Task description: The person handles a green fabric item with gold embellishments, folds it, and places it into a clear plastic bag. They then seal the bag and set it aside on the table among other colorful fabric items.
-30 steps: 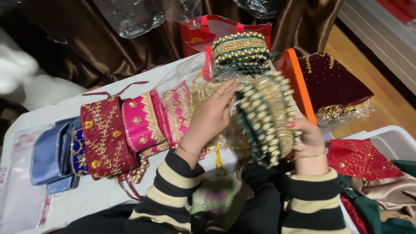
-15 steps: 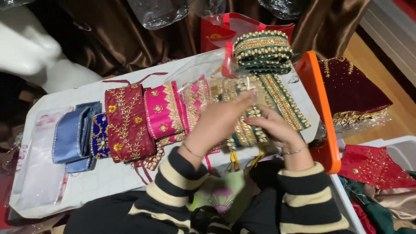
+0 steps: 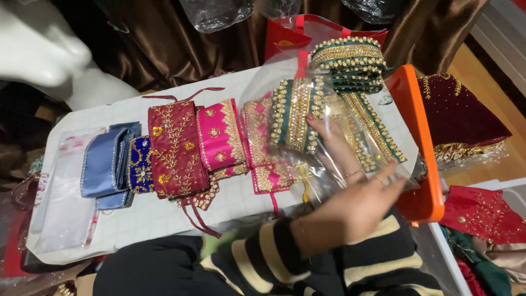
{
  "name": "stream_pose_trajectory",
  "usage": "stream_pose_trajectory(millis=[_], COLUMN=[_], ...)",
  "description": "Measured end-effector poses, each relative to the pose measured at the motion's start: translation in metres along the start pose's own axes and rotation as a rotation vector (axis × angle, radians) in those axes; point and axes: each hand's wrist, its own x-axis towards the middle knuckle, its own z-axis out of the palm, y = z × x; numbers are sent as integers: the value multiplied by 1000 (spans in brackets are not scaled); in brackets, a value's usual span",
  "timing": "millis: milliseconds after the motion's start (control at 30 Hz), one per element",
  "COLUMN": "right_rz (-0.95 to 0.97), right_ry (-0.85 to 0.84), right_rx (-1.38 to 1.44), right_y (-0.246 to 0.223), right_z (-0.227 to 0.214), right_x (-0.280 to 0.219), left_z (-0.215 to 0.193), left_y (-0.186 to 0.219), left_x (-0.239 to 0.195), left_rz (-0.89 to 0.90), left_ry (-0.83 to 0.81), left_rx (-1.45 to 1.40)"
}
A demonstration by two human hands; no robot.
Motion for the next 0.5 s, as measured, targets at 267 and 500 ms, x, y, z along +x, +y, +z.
stream_pose_trajectory(millis=[267, 500], right_rz=[31, 48], right_ry=[36, -97], right_rx=[-10, 503], right_y=[36, 91], right_z=[-5, -22], right_x=[37, 81], left_z=[23, 30], left_y=[-50, -131], left_x=[-21, -51], left_rz=[-6, -485], left_ry=[786, 1363], left_rx=[-148, -833])
